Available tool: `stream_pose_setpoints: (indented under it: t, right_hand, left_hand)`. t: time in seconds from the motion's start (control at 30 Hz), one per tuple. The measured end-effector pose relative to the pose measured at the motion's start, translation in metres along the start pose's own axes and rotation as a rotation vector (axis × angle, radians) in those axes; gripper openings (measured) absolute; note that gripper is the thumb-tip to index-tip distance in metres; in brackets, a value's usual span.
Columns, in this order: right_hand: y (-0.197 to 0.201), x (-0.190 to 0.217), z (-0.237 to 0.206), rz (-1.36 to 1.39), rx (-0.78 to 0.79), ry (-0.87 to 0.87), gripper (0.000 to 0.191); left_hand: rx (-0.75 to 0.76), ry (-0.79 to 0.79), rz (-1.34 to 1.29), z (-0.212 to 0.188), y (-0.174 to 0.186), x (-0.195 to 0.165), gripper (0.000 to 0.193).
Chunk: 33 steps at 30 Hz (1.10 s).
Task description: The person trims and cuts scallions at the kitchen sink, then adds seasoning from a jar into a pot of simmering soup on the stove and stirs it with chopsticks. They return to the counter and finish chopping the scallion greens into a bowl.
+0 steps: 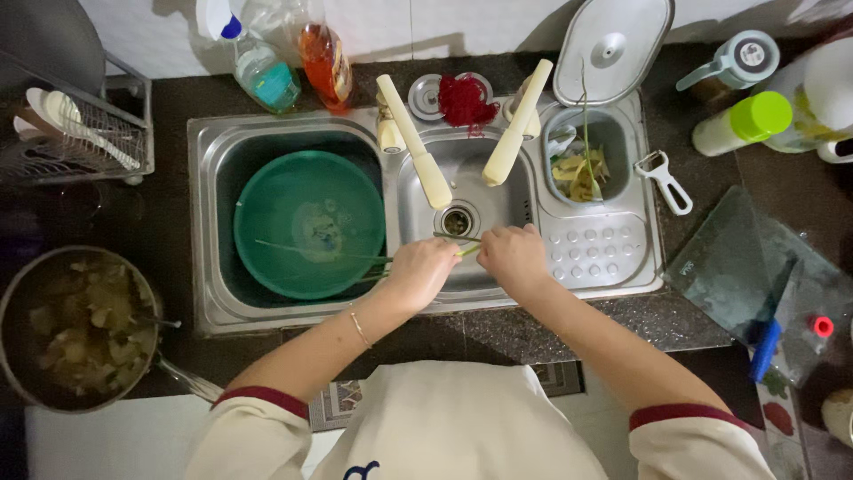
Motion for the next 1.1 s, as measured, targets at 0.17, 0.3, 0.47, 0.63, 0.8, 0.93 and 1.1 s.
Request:
stream_pose_setpoints:
  t: [0.17, 0.3, 0.47, 0.63, 0.8, 0.93, 1.1]
  right_hand:
    - [-0.054, -0.023, -0.001, -0.194, 0.135, -0.041, 0.008]
    - [-0.062, -0.124, -0.028, -0.044, 0.259, -0.409, 0.016]
    - [-0.040, -0.135, -0.046, 0.502, 0.103, -0.449, 0.024]
    - [0.042, -0.171, -0.045, 0.625, 0.084, -0.746, 0.036]
    - [0.151, -0.210, -0.062, 0.486, -0.140, -0.734, 0.026]
    - [0.189, -0.237, -0.066, 0.227, -0.120, -0.612, 0.020]
    - [0.159, -0.271, -0.047, 0.077, -0.115, -0.558, 0.017]
  left_hand:
    - [-0.027, 0.093, 0.044, 0.002, -0.010, 0.000, 0.015]
    - [-0.046, 0.158, -0.019, -0.011, 0.018, 0.014, 0.013]
    - [0.146, 0.346, -0.428, -0.017, 0.031, 0.059, 0.019]
    - [-0.031, 0.423, -0.429, -0.004, 0.049, 0.112, 0.024]
    - [-0.272, 0.564, -0.258, 0.023, 0.071, 0.189, 0.031]
    - [-0.383, 0.546, -0.494, 0.067, 0.062, 0.216, 0.045]
    - [-0.417, 0.549, -0.371, 0.113, 0.042, 0.197, 0.060]
Point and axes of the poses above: each hand's wrist, its own z-axis towards the middle knuckle, its own y-axis out of the back of the hand, x = y × z, the point moved 9 cm from there along z, towards the middle knuckle, and after that the axes turned 5 degrees about y, right-handed, at the moved point
